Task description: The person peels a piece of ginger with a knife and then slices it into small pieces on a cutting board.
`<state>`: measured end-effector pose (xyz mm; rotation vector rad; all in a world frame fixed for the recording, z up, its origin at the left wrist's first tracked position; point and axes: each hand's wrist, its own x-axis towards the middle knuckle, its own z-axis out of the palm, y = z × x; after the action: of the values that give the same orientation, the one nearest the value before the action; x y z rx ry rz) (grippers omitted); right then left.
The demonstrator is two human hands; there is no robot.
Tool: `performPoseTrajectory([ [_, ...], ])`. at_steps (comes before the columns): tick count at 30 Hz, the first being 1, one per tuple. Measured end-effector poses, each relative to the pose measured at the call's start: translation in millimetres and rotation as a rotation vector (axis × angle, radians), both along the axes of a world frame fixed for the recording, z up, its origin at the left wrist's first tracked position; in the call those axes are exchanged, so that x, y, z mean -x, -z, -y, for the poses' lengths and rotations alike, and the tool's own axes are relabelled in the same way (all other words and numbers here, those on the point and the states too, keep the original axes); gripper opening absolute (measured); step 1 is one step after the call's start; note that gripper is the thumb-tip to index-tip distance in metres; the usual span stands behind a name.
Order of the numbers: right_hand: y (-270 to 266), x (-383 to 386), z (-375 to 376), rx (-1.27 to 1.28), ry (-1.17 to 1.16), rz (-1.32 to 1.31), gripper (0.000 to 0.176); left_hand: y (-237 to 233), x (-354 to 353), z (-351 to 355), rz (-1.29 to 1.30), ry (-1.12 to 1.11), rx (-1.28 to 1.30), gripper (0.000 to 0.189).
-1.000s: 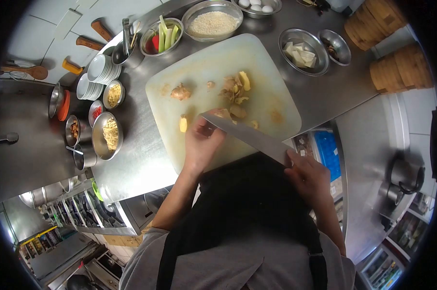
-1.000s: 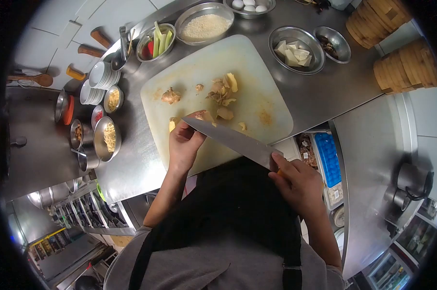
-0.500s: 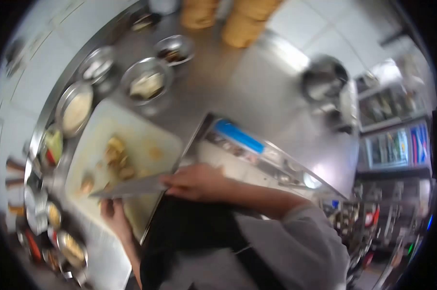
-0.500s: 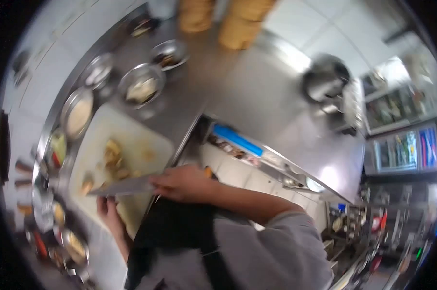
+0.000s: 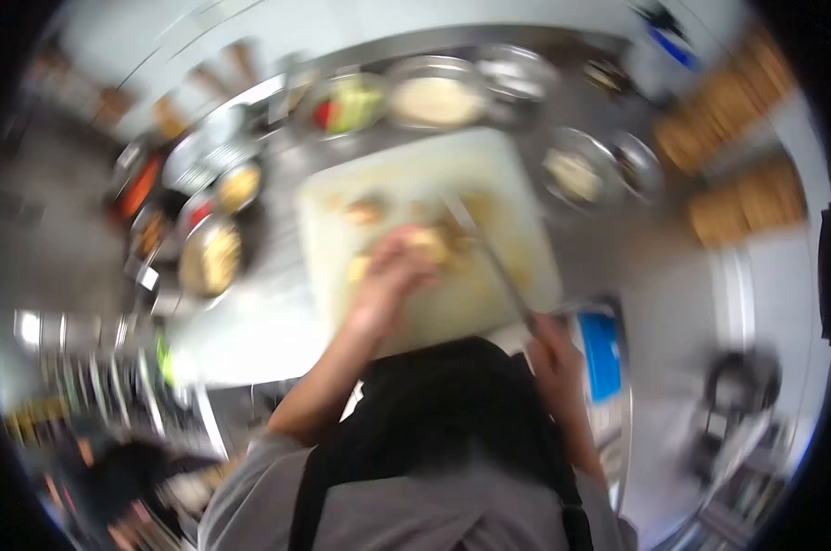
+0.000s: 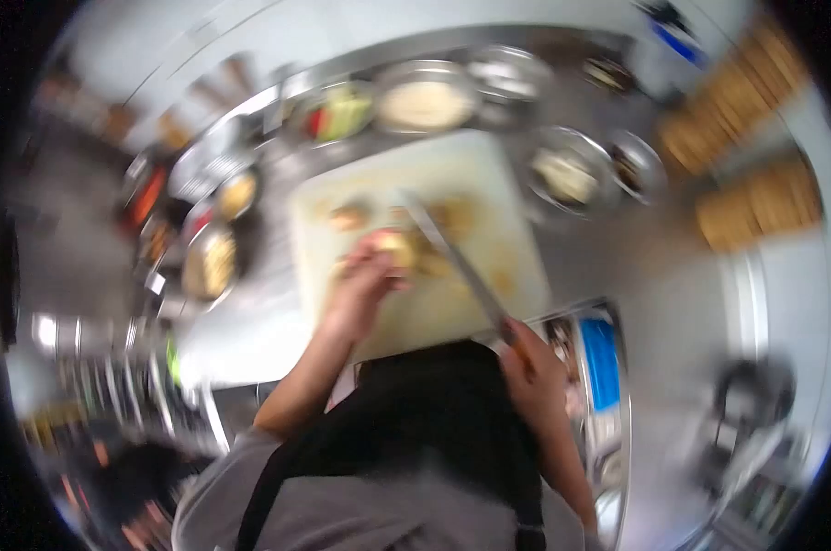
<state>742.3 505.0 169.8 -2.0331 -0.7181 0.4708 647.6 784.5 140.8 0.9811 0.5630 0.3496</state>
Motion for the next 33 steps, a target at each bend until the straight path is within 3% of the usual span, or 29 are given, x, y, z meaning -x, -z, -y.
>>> performPoseTrajectory([
  [3,45.5,-5.7,14.0,0.042,-0.035,0.075,0.041,6.7,2.4,3.6,0.073,0.043,0.058,0.042],
  [5,23.1,-1.5,-5.5,0.033,-0.017,-0.096,0.038,18.0,2.7,10.0,0.135,-0.002,0.067,0.043],
  [9,49.0,-10.7,1.7,-0.054,-0.085,-0.211,0.038,21.4,4.1,10.5,0.252,-0.035,0.21,0.041],
  [13,50.6,-13.5,-6.5,-0.15,-0.103,-0.149,0.04,16.4,5.8,9.5,0.251,-0.015,0.278,0.039],
  [15,40.9,-24.3,-8.2,-0.078,-0.268,0.001,0.041,17.9,4.1,10.2,0.237,-0.054,0.267,0.037],
  [16,40.2,-31.4,-4.0,0.049,-0.291,-0.044,0.045,19.2,2.7,10.6,0.222,-0.054,0.281,0.037],
  [20,47.4,-34.7,-9.0,0.111,-0.271,0.027,0.043,17.2,9.9,10.6,0.196,-0.083,0.3,0.031],
  [22,48.7,-31.2,-10.7,-0.102,-0.347,0.095,0.041,24.5,5.5,11.0,0.238,-0.112,0.287,0.028],
  [23,53.3,-32.1,-8.2,-0.04,-0.355,0.126,0.04,31.8,6.1,10.2,0.287,-0.115,0.294,0.027],
  [25,24.9,-21.0,-9.9,0.101,-0.254,0.058,0.038,22.5,12.3,4.7,0.312,-0.113,0.313,0.029],
  [26,1.9,-7.0,-19.2,0.148,-0.171,-0.043,0.037,9.4,15.1,6.2,0.2,-0.181,0.346,0.03],
  [28,1.8,-8.8,-16.6,0.077,-0.203,0.208,0.039,27.6,16.7,-0.4,0.228,-0.141,0.336,0.038],
  [33,-0.2,-11.0,1.9,0.061,-0.147,0.273,0.043,5.1,15.7,-0.8,0.196,-0.119,0.316,0.045],
])
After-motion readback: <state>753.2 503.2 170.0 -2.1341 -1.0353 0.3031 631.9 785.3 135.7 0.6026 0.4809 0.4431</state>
